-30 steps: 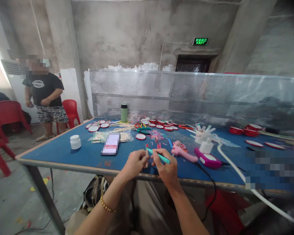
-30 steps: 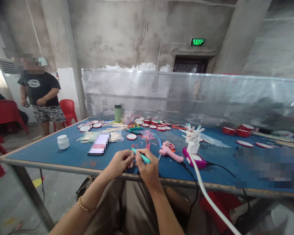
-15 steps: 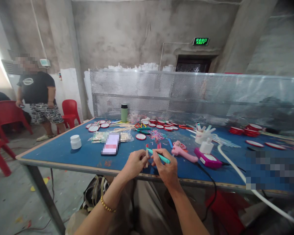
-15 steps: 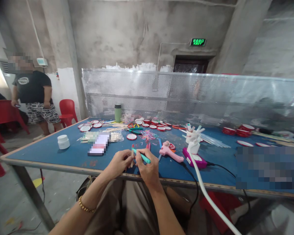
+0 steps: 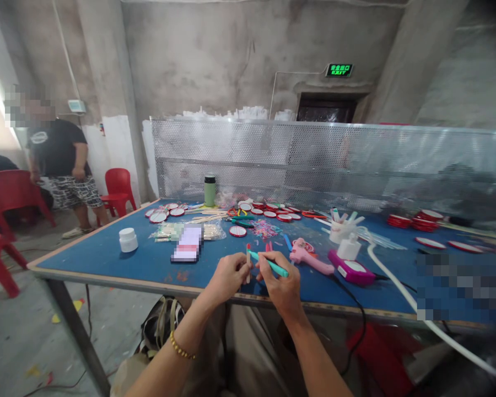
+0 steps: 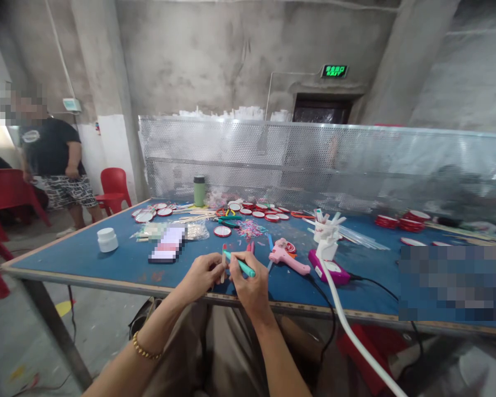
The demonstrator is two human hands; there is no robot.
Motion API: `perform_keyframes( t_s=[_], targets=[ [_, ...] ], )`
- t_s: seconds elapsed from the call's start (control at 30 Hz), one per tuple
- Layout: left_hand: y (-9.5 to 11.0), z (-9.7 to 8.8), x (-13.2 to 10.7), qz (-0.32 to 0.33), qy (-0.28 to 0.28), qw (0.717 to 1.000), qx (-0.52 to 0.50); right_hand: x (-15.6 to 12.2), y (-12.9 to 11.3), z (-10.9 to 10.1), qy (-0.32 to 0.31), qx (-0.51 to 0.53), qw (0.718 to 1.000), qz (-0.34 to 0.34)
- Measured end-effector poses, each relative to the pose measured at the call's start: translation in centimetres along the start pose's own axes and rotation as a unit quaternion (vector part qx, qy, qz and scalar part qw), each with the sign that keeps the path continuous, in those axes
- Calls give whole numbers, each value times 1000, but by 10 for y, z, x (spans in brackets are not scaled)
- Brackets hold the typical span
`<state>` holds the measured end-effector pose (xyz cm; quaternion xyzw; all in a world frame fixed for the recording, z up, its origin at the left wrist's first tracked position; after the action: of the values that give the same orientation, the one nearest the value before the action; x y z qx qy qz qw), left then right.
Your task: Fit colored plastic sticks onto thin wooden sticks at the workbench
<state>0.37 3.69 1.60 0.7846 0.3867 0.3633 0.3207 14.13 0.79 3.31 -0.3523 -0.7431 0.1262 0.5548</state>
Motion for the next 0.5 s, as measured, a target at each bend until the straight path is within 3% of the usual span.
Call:
perform_keyframes(
  t_s=[0.5],
  targets=[
    [-1,0,1,-2,2,1000,-6,1,-3,0,-2,-3,1000,-7]
  ],
)
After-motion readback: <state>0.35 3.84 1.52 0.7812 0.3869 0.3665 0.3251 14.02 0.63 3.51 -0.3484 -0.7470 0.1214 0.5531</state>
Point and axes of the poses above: each hand's wrist, its own x-axis towards the middle knuckle, its own z-axis out of the palm, y = z × x, the point moved 4 cm from there along x, towards the middle knuckle, and after that the axes turned 10 degrees about -y, right-handed, at the moved point
